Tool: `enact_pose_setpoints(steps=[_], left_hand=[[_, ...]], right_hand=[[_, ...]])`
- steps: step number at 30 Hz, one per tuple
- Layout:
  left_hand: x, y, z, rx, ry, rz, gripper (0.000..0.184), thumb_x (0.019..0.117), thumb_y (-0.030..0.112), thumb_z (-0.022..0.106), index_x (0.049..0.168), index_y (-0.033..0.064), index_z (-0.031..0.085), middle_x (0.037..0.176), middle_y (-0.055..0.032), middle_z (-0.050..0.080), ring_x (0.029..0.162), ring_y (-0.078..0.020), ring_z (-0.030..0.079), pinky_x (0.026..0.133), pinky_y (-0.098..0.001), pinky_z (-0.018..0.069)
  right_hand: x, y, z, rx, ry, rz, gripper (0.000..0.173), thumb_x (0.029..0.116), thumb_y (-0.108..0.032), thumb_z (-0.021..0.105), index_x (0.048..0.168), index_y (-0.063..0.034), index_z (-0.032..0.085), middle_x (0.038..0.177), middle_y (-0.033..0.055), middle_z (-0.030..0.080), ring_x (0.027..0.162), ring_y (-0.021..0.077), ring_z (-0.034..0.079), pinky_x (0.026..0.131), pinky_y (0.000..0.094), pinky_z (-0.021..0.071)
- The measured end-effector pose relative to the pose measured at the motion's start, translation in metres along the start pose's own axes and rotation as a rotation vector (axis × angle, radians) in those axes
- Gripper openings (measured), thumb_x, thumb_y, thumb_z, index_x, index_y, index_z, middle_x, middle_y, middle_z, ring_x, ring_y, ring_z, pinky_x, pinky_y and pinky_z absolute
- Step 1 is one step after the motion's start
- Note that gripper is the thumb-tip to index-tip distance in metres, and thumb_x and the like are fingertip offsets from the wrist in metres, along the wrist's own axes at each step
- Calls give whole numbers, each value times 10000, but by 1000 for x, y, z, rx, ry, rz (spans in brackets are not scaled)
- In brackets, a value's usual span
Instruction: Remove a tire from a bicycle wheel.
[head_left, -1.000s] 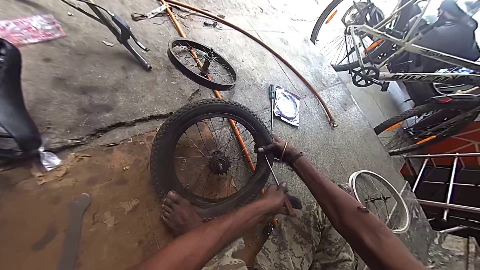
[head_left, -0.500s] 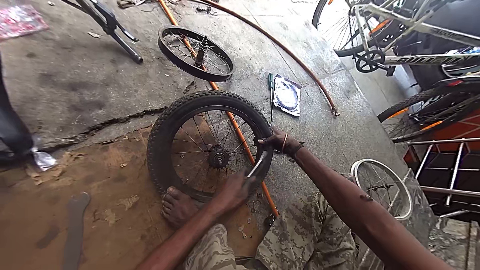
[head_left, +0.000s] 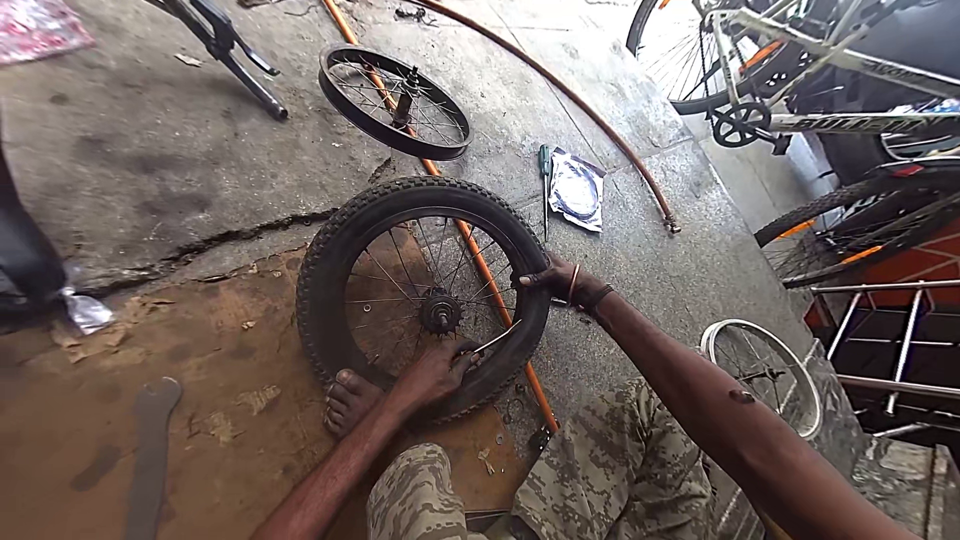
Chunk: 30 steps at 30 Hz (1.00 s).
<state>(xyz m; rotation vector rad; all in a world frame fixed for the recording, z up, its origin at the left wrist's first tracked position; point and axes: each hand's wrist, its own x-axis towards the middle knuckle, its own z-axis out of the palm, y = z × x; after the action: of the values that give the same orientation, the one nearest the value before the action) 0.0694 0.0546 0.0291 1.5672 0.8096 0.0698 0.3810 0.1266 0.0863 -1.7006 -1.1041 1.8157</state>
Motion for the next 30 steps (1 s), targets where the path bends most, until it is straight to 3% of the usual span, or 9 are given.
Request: enact_pose_setpoints(steps=[11,14,17,19,21,22,24,26,30], left_hand=[[6,8,3,5,19,-32,334,1076,391,504,1315,241,681,1039,-1,723,911,-137,682,901,-412,556],[10,16,8,49,46,-17,336,1081,376,494,1314,231,686,1108,-21,727,1012,-167,687,947,-439,543],[10,36,5,135,49,-30,320,1081,345,495,1294,213,694,1080,-47,734,1013,-211,695,925,-463,546],[6,57,2,107,-29,-83,338,1084,315,478,1310,142,660,1083,-106,715,1019,-264,685,932,-496,538],[9,79,-11,29,-192,-159,333,1090,303,464,1261,73,635,999,-135,681,878,-258,669,814,-472,554],[13,87,-19,-46,-293,-203,324,1098,300,454,1233,57,620,920,-110,650,740,-204,630,694,-396,548],[20,98,-24,-377,-404,-337,257,1101,276,455,1160,78,608,739,-2,552,476,-58,456,431,-202,413],[18,115,-10,-775,-319,-532,195,1084,199,465,1124,68,604,669,30,508,418,-17,358,376,-155,306],[18,144,47,-1055,-11,-671,196,1097,237,461,1045,55,511,677,-5,458,436,-65,381,392,-199,350]], right_hand=[[-1,1,-1,-2,33,41,552,705,-152,831,1201,-54,610,953,85,742,829,166,730,777,343,624],[0,0,-2,4,12,48,532,713,-149,821,1194,-58,612,951,80,740,829,163,729,779,339,623],[1,1,-3,17,3,42,508,736,-100,813,1200,-54,610,966,86,736,839,165,725,784,343,621],[0,0,-5,21,10,40,526,729,-89,818,1208,-53,605,970,87,735,843,169,726,790,350,621],[1,2,-5,29,7,40,531,733,-69,806,1221,-48,597,979,90,731,852,174,722,797,352,617],[1,1,-4,34,7,44,522,745,-47,792,1227,-48,591,978,90,730,849,171,721,793,349,617],[0,2,-3,42,12,50,513,744,-40,790,1219,-46,596,967,91,730,838,169,720,786,348,617],[3,7,-6,50,19,38,531,714,-71,813,1202,-42,606,958,96,734,833,177,724,790,356,618],[5,15,-6,96,27,17,557,686,-90,815,1197,-61,595,951,83,727,829,176,718,776,360,615]])
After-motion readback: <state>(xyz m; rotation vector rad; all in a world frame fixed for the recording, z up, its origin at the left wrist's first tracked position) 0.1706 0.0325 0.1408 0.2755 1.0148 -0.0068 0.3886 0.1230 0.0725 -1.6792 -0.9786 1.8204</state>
